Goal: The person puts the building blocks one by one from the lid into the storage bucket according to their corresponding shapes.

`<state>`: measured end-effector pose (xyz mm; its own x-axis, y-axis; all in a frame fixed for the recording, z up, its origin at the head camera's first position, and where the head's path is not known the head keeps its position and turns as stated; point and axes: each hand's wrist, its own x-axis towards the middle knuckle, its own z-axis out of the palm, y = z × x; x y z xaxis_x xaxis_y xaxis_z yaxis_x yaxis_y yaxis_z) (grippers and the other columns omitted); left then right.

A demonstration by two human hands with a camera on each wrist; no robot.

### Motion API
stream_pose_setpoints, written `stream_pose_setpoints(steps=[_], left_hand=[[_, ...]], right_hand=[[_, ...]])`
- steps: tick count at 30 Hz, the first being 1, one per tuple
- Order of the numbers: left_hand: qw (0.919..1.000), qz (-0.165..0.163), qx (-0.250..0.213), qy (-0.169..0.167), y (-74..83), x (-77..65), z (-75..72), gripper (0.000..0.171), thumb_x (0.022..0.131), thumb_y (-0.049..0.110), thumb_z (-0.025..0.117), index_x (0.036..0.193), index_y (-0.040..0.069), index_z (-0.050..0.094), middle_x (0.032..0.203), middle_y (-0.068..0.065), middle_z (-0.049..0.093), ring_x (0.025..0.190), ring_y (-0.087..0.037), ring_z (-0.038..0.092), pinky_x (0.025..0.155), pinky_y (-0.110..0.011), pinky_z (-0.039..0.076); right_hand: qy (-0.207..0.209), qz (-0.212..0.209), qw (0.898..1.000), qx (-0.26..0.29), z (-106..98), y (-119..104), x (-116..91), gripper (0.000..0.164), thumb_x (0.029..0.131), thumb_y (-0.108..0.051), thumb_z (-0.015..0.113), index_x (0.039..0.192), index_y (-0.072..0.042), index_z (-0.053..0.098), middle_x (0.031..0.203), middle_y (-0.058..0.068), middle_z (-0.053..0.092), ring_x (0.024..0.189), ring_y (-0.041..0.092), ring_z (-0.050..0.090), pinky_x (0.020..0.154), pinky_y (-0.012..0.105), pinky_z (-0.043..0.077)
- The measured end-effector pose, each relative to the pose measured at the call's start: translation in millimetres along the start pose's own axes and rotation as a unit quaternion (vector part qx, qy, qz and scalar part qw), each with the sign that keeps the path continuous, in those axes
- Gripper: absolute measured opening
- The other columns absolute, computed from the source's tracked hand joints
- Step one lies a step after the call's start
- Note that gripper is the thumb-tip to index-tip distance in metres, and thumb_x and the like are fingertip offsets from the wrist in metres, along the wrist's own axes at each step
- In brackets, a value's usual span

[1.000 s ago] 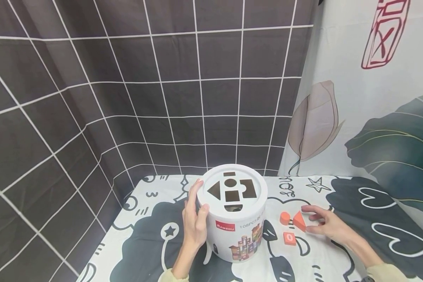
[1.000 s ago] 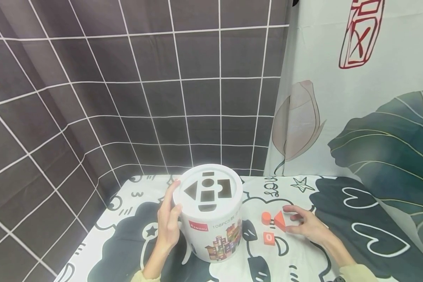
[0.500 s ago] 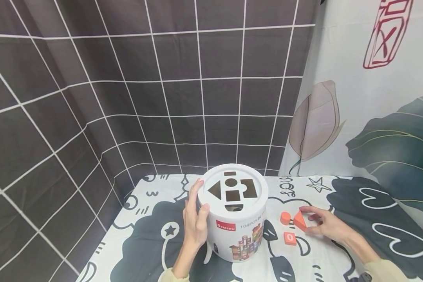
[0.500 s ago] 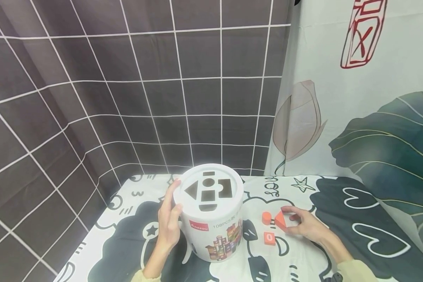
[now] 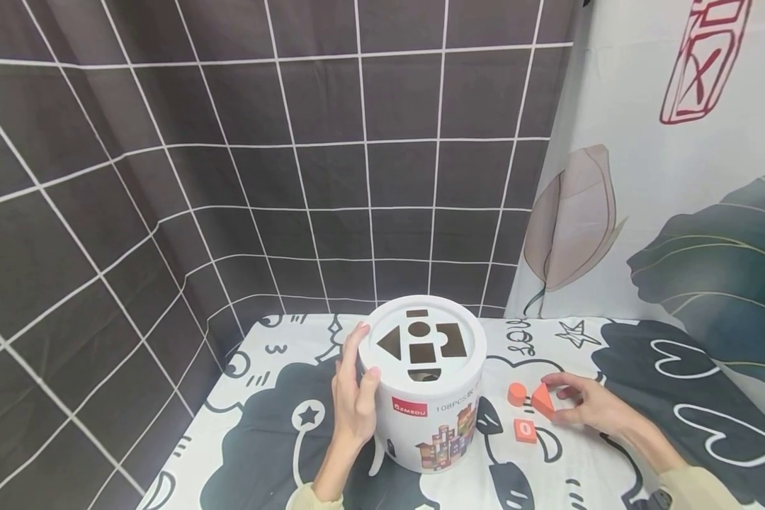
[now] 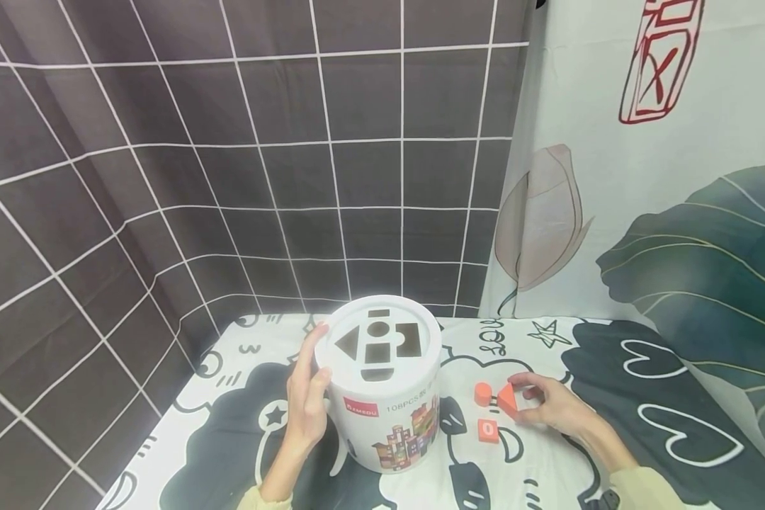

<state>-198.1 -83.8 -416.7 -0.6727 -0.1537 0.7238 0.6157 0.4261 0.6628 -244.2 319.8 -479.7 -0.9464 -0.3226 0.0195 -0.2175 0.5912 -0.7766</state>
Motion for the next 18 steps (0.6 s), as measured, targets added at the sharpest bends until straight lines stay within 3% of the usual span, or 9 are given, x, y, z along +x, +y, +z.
stream_pose_setpoints(steps=[13,18], left_hand=[[1.0000,-0.002,-0.006,-0.001,0.5,0.3,-0.3,0.057,0.089,0.030,0.044,0.141,0.008,0.054,0.149,-0.010,0.050,0.133,-0.041,0.047,0.098,-0.083,0.013],[1.0000,-0.003,-0.002,0.000,0.5,-0.2,-0.6,0.057,0.089,0.030,0.044,0.141,0.009,0.054,0.149,-0.010,0.050,0.133,-0.042,0.047,0.098,-0.083,0.013]], right_hand=[[0.014,0.010,1.000,0.013,-4.3,-8.1,-3.1,0.057,0.076,-0.012,0.083,0.125,0.005,0.059,0.117,0.017,0.064,0.099,0.028,0.059,0.076,0.037,0.049],[0.033,-0.024,0.999,-0.009,-7.9,-12.3,-3.3,0.051,0.080,-0.013,0.081,0.123,0.004,0.060,0.114,0.015,0.065,0.096,0.026,0.060,0.071,0.032,0.047]])
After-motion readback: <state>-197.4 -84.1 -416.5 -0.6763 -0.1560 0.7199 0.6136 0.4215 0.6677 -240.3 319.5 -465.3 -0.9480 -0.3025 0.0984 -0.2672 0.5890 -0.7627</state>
